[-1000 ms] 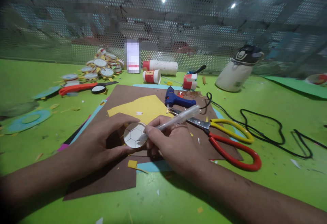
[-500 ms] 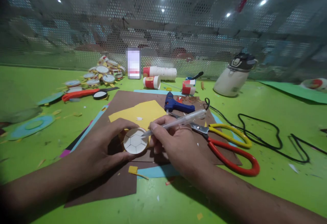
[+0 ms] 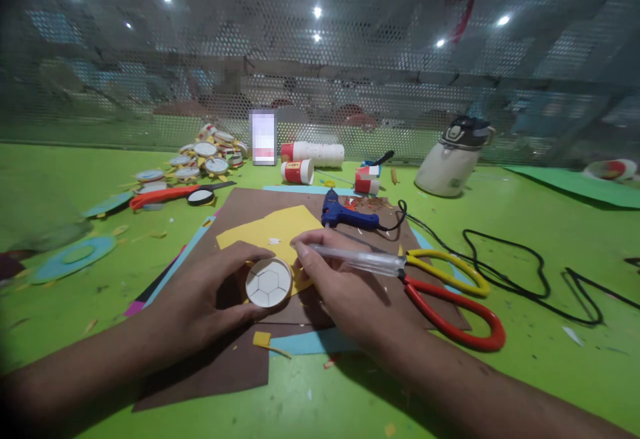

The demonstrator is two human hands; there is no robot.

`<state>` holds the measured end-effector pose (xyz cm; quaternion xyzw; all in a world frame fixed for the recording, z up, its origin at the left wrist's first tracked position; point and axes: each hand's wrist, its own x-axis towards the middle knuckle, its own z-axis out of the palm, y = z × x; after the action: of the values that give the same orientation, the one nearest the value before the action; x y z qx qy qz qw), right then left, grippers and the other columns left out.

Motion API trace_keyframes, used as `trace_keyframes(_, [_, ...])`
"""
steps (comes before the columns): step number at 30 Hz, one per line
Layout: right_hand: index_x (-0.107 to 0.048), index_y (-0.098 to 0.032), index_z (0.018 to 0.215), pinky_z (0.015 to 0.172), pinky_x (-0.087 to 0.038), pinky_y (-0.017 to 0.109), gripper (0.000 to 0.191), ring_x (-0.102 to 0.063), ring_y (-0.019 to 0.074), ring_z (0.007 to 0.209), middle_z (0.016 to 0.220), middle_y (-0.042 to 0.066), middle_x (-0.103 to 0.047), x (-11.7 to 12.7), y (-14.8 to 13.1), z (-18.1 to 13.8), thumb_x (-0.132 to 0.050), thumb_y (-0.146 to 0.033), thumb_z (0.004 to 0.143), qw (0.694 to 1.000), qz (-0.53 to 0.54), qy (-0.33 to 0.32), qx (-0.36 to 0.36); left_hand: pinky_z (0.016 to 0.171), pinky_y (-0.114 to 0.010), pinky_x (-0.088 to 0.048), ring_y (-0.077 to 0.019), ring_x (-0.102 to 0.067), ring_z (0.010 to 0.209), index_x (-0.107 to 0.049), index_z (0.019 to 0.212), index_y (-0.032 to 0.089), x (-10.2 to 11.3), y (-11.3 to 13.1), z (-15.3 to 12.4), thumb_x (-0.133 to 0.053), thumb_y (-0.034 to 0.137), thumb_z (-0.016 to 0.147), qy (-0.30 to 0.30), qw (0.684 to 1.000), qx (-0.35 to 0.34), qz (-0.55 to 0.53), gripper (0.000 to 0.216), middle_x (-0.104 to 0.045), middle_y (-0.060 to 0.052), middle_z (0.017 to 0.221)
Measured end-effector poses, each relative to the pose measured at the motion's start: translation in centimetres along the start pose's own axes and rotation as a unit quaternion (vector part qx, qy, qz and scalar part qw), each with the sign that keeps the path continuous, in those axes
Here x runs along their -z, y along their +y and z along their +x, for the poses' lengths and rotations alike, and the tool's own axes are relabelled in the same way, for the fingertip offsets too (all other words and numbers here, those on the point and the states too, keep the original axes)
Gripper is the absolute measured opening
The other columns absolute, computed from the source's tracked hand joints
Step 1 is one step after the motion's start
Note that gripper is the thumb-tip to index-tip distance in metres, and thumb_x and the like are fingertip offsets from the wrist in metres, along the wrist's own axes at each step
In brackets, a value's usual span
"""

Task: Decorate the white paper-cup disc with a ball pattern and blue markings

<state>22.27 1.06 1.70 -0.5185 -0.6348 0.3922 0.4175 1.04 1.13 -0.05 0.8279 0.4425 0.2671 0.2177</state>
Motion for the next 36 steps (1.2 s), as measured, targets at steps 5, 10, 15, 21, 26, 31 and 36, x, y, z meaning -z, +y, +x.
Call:
trace_keyframes(5, [-0.069,-0.024,0.107,0.068,-0.049,0.031,0.029,-0.067,0.0197,0.083,0.096,0.005,-0.073,0.0,0.5,0.0,-0.053,-0.045,0.095,0.999,-0.048,-0.015,0.017,0.08,-0.037,-0.048,-0.0238,-0.06,0.094,-0.057,0.117,0.024,0.0,0.0,0.1,-0.071,0.025,0.081,-0.001,1.0,0.003,-0.003,0.039,-0.066,-0.004,0.109])
trace_keyframes(10, [-0.071,-0.023,0.105,0.07,-0.05,0.031,0.024,-0.068,0.0226,0.086,0.095,0.006,-0.074,-0.2,0.7,-0.1,-0.061,-0.04,0.091,0.998,-0.047,-0.026,0.044,0.087,-0.041,-0.048,-0.0269,-0.06,0.103,-0.055,0.123,0.024,-0.1,-0.3,0.1,-0.072,0.028,0.08,0.004,1.0,0.016,-0.006,0.046,-0.065,-0.006,0.118])
trace_keyframes(15, [-0.07,-0.023,0.106,0.06,-0.048,0.028,0.025,-0.067,0.0214,0.075,0.084,0.004,-0.073,-0.2,1.1,-0.1,-0.065,-0.039,0.087,0.999,-0.021,-0.017,0.034,0.083,-0.04,-0.05,-0.0266,-0.062,0.1,-0.056,0.122,0.024,0.0,-0.1,0.1,-0.07,0.027,0.08,0.004,1.0,0.024,-0.01,0.044,-0.067,-0.006,0.116])
trace_keyframes(21, [-0.065,-0.023,0.108,0.064,-0.049,0.028,0.023,-0.066,0.0189,0.078,0.093,0.004,-0.073,-0.1,1.2,0.1,-0.064,-0.036,0.089,0.998,-0.006,-0.064,0.017,0.08,-0.039,-0.051,-0.0252,-0.063,0.096,-0.056,0.119,0.025,0.0,0.0,0.1,-0.07,0.028,0.08,0.013,1.0,0.023,-0.001,0.042,-0.068,-0.005,0.114])
trace_keyframes(26, [-0.066,-0.023,0.106,0.065,-0.048,0.027,0.02,-0.065,0.0179,0.078,0.088,0.003,-0.072,-0.2,1.2,0.1,-0.065,-0.032,0.088,0.998,0.018,-0.063,0.022,0.08,-0.038,-0.05,-0.0249,-0.063,0.096,-0.055,0.12,0.026,-0.1,-0.2,0.0,-0.071,0.028,0.08,0.016,1.0,0.019,0.003,0.043,-0.067,-0.004,0.114])
trace_keyframes(31, [-0.066,-0.022,0.105,0.057,-0.044,0.026,0.023,-0.062,0.0159,0.066,0.081,0.002,-0.07,-0.2,1.5,0.2,-0.068,-0.033,0.085,0.997,0.048,-0.065,0.002,0.081,-0.037,-0.05,-0.0242,-0.063,0.096,-0.056,0.117,0.025,-0.1,-0.1,0.1,-0.072,0.028,0.08,0.013,1.0,0.014,-0.005,0.041,-0.067,-0.003,0.113])
trace_keyframes(36, [-0.068,-0.021,0.104,0.055,-0.043,0.027,0.027,-0.061,0.0164,0.062,0.078,0.002,-0.07,-0.2,1.7,0.4,-0.071,-0.034,0.08,0.997,0.06,-0.057,-0.01,0.086,-0.039,-0.05,-0.0259,-0.062,0.103,-0.056,0.12,0.024,-0.1,0.0,0.2,-0.071,0.028,0.082,0.004,1.0,0.01,-0.011,0.041,-0.066,-0.005,0.118])
